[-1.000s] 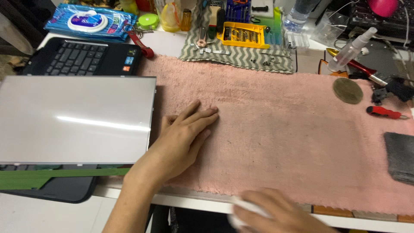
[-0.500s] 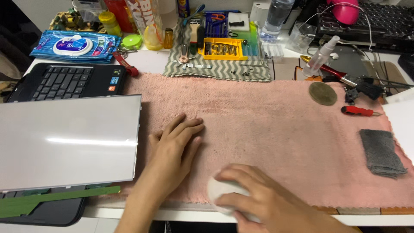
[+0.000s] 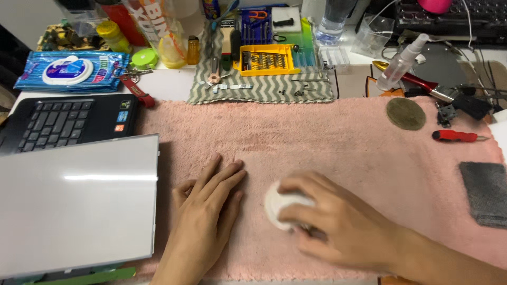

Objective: The person cleans a plastic sheet and a screen component by hand, using a small buffer, spraying liquid, brushing the surface with a large brush, and wiping with a green cloth.

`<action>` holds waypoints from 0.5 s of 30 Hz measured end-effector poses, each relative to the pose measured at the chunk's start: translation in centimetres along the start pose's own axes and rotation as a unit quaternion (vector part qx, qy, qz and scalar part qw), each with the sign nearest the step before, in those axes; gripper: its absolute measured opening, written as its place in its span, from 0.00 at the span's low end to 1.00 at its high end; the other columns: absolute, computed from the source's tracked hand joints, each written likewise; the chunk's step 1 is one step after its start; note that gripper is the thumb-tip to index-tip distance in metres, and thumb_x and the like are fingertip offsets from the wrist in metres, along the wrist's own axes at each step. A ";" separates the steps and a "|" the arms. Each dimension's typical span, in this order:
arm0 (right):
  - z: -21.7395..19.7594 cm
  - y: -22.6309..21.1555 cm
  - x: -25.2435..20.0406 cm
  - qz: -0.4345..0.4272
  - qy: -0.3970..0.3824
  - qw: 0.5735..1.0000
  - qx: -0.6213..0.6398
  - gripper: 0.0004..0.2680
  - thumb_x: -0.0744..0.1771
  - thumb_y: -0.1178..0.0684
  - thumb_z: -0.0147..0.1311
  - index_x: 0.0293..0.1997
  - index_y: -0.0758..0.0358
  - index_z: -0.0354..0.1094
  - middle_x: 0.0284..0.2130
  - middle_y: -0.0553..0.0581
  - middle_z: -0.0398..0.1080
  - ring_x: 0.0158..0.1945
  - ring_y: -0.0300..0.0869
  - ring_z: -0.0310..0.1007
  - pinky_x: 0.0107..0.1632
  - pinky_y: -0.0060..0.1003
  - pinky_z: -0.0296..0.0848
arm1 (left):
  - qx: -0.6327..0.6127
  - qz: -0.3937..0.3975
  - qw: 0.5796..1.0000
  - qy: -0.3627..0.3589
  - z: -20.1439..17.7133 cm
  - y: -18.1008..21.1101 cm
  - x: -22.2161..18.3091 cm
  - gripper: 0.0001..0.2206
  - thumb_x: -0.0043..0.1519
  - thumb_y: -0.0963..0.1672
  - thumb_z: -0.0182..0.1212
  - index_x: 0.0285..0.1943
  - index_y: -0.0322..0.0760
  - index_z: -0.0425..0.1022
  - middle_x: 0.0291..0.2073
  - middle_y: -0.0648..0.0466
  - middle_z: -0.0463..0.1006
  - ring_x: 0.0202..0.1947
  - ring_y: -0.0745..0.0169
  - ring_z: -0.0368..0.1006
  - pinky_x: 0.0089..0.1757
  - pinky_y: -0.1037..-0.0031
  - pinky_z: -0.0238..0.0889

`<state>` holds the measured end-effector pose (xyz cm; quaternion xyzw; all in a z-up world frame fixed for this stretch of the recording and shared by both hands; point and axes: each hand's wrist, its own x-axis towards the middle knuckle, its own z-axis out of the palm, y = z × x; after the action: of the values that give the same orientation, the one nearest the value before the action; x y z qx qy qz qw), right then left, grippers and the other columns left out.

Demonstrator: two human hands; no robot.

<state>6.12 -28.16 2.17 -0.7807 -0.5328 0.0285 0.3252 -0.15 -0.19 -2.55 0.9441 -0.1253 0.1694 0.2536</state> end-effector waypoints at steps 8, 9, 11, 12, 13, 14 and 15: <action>-0.8 2.6 0.9 -0.091 -0.032 0.994 0.052 0.04 0.72 0.57 0.62 0.50 0.63 0.77 0.59 0.70 0.73 0.65 0.66 0.75 0.65 0.62 0.74 | 0.004 -0.045 0.998 -0.031 0.1 -0.1 0.1 0.24 0.73 0.47 0.59 0.80 0.49 0.70 0.78 0.61 0.79 0.85 0.57 0.63 0.61 0.56 0.52; -1.1 3.7 0.7 -0.081 -0.002 0.997 0.009 0.04 0.71 0.57 0.64 0.49 0.63 0.77 0.59 0.70 0.74 0.63 0.66 0.77 0.64 0.65 0.76 | -0.001 -0.060 0.997 -0.041 0.1 0.0 0.1 0.25 0.73 0.47 0.58 0.81 0.50 0.69 0.79 0.62 0.78 0.86 0.59 0.61 0.60 0.57 0.52; -0.5 3.9 2.7 -0.056 0.027 0.998 0.010 0.06 0.69 0.59 0.66 0.51 0.62 0.79 0.59 0.69 0.74 0.64 0.65 0.76 0.65 0.62 0.76 | 0.004 -0.073 0.996 -0.043 0.2 -0.1 -0.2 0.26 0.72 0.48 0.59 0.82 0.51 0.68 0.79 0.61 0.78 0.86 0.62 0.61 0.61 0.56 0.52; -0.3 4.0 3.6 -0.033 0.056 0.998 0.007 0.09 0.67 0.60 0.68 0.52 0.61 0.81 0.58 0.68 0.73 0.65 0.64 0.74 0.67 0.60 0.76 | 0.009 -0.083 0.996 -0.040 0.4 -0.1 -0.1 0.28 0.71 0.48 0.60 0.84 0.52 0.68 0.80 0.61 0.77 0.86 0.65 0.60 0.62 0.55 0.52; 0.0 3.7 3.6 -0.029 0.059 0.998 0.007 0.09 0.67 0.60 0.68 0.52 0.61 0.81 0.58 0.68 0.73 0.65 0.64 0.74 0.67 0.60 0.76 | 0.008 -0.079 0.996 -0.043 0.6 -0.3 -0.2 0.28 0.71 0.48 0.60 0.84 0.52 0.68 0.80 0.61 0.77 0.86 0.65 0.60 0.62 0.55 0.52; 0.3 3.4 3.5 -0.049 0.055 0.997 0.031 0.08 0.68 0.61 0.64 0.53 0.64 0.80 0.59 0.70 0.73 0.66 0.66 0.74 0.69 0.62 0.76 | 0.012 -0.085 0.996 -0.040 0.8 -0.5 -0.3 0.29 0.70 0.49 0.61 0.83 0.52 0.68 0.81 0.60 0.76 0.86 0.66 0.60 0.62 0.55 0.52; 0.7 3.0 3.6 -0.069 0.052 0.995 0.055 0.07 0.70 0.62 0.61 0.54 0.67 0.80 0.59 0.73 0.73 0.67 0.68 0.74 0.70 0.64 0.76 | 0.016 -0.091 0.995 -0.036 0.9 -0.7 -0.5 0.29 0.69 0.49 0.63 0.83 0.53 0.68 0.82 0.59 0.74 0.86 0.68 0.60 0.63 0.55 0.53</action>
<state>9.80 -25.42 1.11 -0.7235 -0.5653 -0.0048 0.3962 -0.13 -0.01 -3.75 0.9610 -0.0449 0.1130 0.2485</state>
